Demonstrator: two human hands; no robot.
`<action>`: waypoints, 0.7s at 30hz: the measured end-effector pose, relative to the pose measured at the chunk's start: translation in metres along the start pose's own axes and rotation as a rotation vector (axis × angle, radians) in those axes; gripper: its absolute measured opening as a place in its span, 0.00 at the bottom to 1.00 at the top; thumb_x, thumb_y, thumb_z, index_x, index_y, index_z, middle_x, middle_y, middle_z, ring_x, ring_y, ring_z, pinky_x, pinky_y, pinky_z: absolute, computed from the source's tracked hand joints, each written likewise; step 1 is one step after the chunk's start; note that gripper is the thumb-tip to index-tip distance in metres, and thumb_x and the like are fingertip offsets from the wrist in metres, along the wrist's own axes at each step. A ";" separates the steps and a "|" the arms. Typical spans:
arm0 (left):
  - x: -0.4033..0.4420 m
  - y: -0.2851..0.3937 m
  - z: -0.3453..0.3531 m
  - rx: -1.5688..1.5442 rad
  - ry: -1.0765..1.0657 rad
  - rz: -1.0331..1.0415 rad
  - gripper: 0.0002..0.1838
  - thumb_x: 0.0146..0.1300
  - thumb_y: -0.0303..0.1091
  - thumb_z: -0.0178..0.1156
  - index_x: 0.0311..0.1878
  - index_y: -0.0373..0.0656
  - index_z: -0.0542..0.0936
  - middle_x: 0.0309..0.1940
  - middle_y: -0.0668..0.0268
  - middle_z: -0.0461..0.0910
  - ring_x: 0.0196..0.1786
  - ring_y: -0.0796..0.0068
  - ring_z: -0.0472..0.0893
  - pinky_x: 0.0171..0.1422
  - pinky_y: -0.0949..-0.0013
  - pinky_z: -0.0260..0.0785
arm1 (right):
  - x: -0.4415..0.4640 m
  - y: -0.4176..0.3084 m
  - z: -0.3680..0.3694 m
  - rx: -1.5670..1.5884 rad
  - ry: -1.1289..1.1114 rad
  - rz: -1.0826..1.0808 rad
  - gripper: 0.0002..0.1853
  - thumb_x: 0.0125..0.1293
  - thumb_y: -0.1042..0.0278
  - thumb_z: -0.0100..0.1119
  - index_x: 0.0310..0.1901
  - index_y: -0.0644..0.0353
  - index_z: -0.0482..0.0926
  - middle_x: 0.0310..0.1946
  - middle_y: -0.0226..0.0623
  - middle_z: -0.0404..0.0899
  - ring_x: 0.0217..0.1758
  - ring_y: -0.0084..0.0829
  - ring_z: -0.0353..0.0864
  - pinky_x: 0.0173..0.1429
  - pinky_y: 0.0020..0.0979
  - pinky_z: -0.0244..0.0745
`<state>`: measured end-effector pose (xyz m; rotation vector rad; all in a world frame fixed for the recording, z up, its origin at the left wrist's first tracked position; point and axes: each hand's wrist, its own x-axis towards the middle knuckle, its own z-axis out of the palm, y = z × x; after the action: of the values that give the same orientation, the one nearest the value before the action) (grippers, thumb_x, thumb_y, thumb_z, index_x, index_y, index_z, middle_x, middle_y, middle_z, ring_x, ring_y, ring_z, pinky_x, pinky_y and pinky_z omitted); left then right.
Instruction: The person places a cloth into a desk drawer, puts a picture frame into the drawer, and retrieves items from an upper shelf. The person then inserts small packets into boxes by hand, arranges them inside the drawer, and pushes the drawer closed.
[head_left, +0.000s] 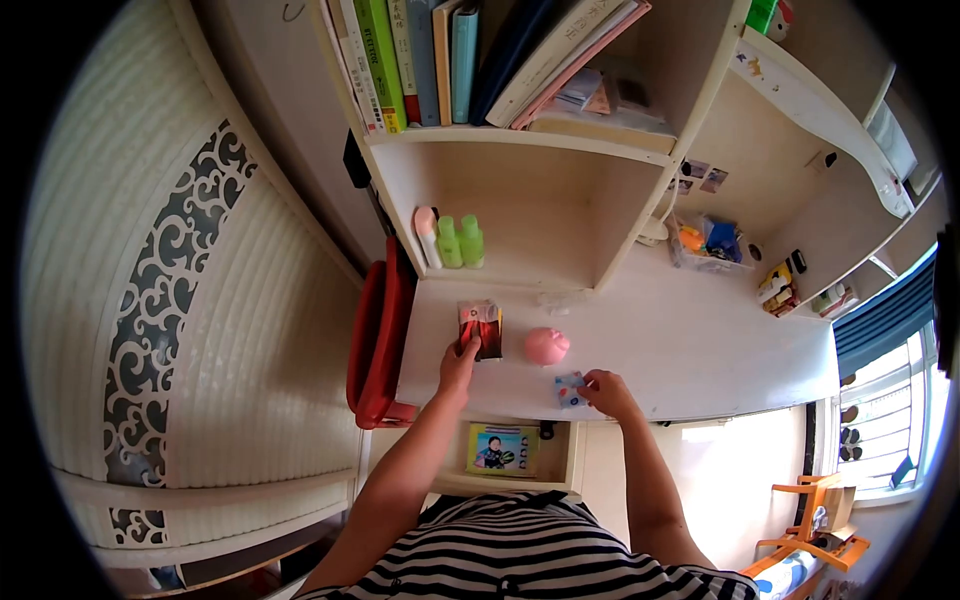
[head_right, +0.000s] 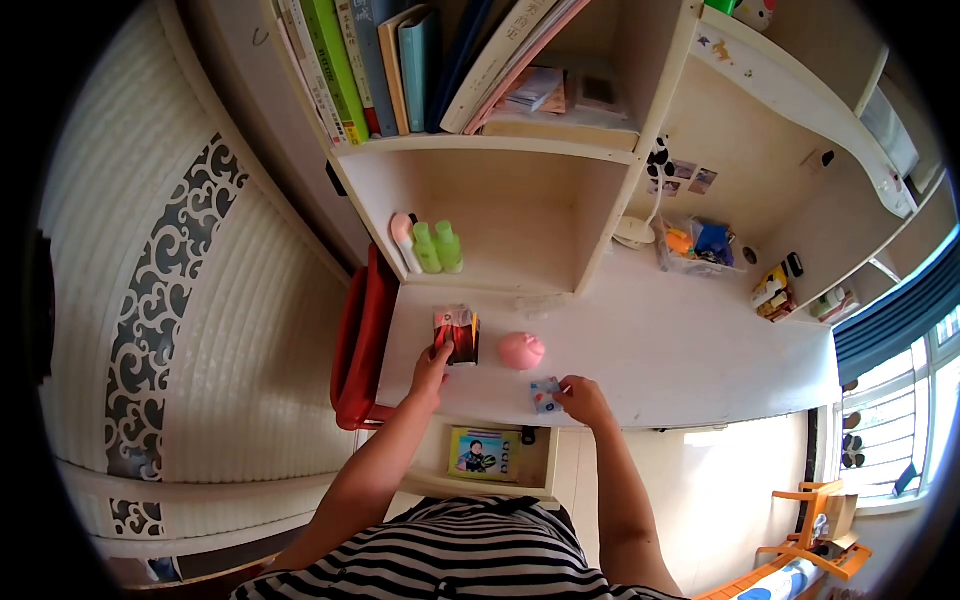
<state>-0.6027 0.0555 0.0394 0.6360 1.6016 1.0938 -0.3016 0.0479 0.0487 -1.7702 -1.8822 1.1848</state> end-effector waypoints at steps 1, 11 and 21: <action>0.002 0.000 0.001 0.003 -0.006 0.001 0.31 0.57 0.54 0.62 0.56 0.42 0.72 0.38 0.70 0.76 0.39 0.80 0.72 0.41 0.74 0.65 | 0.002 0.006 0.000 -0.053 0.082 -0.045 0.12 0.55 0.67 0.63 0.38 0.65 0.79 0.25 0.42 0.81 0.26 0.32 0.81 0.32 0.31 0.74; -0.014 -0.019 -0.007 -0.131 0.053 0.082 0.40 0.61 0.54 0.58 0.66 0.34 0.59 0.58 0.57 0.70 0.59 0.70 0.68 0.61 0.70 0.59 | 0.047 -0.041 -0.030 -0.166 0.421 -0.231 0.09 0.55 0.74 0.57 0.39 0.61 0.79 0.37 0.44 0.80 0.43 0.45 0.78 0.48 0.40 0.73; -0.057 -0.037 -0.041 -0.090 0.096 0.141 0.30 0.62 0.43 0.60 0.63 0.37 0.65 0.50 0.61 0.74 0.51 0.73 0.72 0.58 0.71 0.63 | 0.131 -0.036 -0.007 -0.490 0.470 -0.357 0.22 0.50 0.75 0.61 0.51 0.55 0.75 0.50 0.37 0.73 0.58 0.41 0.68 0.59 0.38 0.67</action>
<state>-0.6186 -0.0221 0.0340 0.6520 1.5981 1.3109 -0.3473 0.1755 0.0378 -1.6297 -2.1619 0.1632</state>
